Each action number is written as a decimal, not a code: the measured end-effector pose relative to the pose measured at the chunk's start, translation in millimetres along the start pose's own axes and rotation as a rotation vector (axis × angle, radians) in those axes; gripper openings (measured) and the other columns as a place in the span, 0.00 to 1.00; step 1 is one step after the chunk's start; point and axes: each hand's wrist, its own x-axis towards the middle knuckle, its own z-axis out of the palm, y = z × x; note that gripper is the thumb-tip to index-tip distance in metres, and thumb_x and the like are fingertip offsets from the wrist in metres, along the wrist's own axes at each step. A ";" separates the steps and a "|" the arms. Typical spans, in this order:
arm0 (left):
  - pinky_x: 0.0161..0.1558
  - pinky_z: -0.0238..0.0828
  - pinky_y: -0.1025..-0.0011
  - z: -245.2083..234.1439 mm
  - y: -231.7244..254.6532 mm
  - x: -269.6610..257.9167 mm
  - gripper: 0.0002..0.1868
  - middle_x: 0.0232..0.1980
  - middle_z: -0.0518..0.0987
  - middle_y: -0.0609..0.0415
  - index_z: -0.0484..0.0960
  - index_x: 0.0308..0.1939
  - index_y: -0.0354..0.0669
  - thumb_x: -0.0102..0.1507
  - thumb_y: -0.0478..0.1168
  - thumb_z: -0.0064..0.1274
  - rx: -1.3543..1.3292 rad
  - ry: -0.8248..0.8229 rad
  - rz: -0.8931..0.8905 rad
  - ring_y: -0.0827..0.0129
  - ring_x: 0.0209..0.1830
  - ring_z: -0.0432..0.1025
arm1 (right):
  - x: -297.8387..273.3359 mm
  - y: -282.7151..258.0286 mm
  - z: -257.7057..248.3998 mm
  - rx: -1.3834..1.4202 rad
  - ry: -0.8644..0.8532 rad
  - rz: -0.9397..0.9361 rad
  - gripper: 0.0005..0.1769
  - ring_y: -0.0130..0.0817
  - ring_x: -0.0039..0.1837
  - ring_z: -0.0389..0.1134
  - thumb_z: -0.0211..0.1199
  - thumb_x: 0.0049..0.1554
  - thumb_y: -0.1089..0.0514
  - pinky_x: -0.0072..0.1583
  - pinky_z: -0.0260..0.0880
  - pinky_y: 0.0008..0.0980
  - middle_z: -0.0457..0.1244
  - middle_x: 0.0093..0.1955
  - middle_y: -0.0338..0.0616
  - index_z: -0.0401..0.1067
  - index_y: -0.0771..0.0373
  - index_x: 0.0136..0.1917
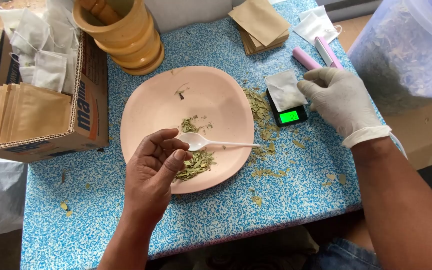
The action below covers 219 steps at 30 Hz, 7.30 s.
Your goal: Filling small filter bags with dried tea leaves using a plastic spoon and weighing them on a digital scale for precise measurement.
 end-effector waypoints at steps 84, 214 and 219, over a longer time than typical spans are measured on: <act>0.46 0.75 0.71 -71.2 17.0 10.0 0.09 0.34 0.83 0.44 0.78 0.47 0.31 0.67 0.35 0.54 -0.230 0.167 0.430 0.76 0.36 0.72 | -27.5 -38.8 106.9 -0.972 0.462 -0.878 0.11 0.39 0.43 0.73 0.58 0.68 0.42 0.44 0.69 0.37 0.67 0.40 0.32 0.78 0.43 0.51; 0.37 0.75 0.75 -28.4 -15.2 49.6 0.11 0.42 0.85 0.55 0.82 0.47 0.49 0.62 0.31 0.58 0.116 0.015 -0.042 0.74 0.41 0.77 | -69.2 -66.5 58.5 -0.686 0.317 -0.919 0.17 0.37 0.41 0.72 0.67 0.57 0.37 0.36 0.68 0.38 0.72 0.48 0.30 0.83 0.36 0.58; 0.44 0.76 0.77 -26.0 -17.1 49.4 0.11 0.43 0.86 0.53 0.83 0.46 0.46 0.61 0.32 0.59 0.104 0.021 -0.021 0.73 0.45 0.79 | -73.8 -68.9 57.7 -0.724 0.353 -0.946 0.15 0.36 0.39 0.72 0.68 0.58 0.39 0.36 0.68 0.36 0.73 0.50 0.28 0.82 0.34 0.58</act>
